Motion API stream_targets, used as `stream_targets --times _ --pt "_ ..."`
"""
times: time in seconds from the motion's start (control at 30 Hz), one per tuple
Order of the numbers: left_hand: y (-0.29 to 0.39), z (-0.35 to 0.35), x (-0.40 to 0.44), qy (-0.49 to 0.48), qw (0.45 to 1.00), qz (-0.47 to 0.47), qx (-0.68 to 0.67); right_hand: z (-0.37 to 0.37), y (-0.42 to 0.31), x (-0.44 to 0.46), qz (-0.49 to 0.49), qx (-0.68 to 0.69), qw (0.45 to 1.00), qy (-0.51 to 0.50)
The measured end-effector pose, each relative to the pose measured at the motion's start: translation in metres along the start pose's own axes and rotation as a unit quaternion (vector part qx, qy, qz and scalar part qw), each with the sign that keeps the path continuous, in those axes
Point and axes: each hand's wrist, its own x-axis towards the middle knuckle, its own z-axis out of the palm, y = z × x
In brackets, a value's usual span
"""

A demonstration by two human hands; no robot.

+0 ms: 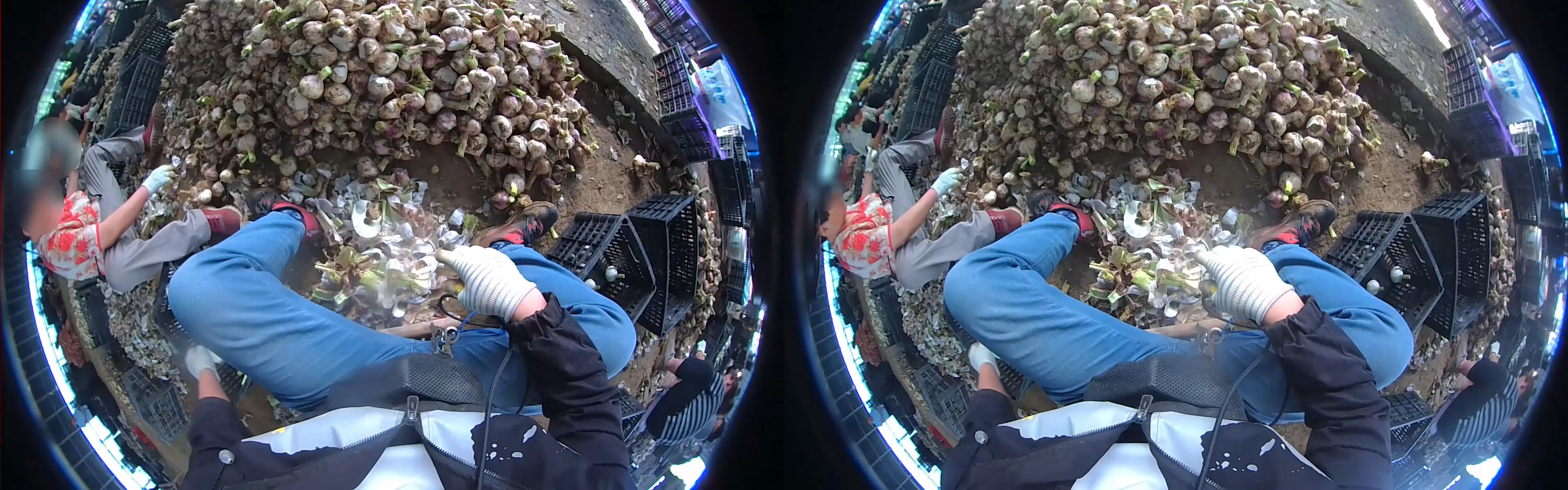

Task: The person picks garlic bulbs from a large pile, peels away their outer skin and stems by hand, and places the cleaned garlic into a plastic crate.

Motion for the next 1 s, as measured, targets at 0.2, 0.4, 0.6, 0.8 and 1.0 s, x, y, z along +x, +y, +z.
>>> stream_targets --times 0.2,0.4,0.6,0.8,1.0 --pt "0.120 -0.084 0.034 0.042 0.916 0.060 -0.394 0.012 0.015 0.016 0.015 0.045 0.999 0.011" --pt "0.363 -0.325 -0.227 -0.133 0.450 0.490 -0.735 0.038 0.051 0.061 0.127 0.129 0.983 -0.016" --pt "0.392 -0.239 -0.346 -0.208 0.456 0.865 -0.028 0.035 0.105 0.133 0.235 0.147 0.935 0.223" --pt "0.410 -0.203 -0.354 -0.212 0.467 0.855 -0.072 -0.012 0.137 0.245 0.311 -0.026 0.921 0.233" --pt "0.436 -0.209 -0.334 -0.205 0.564 0.774 -0.202 -0.028 0.153 0.263 0.339 0.006 0.926 0.169"
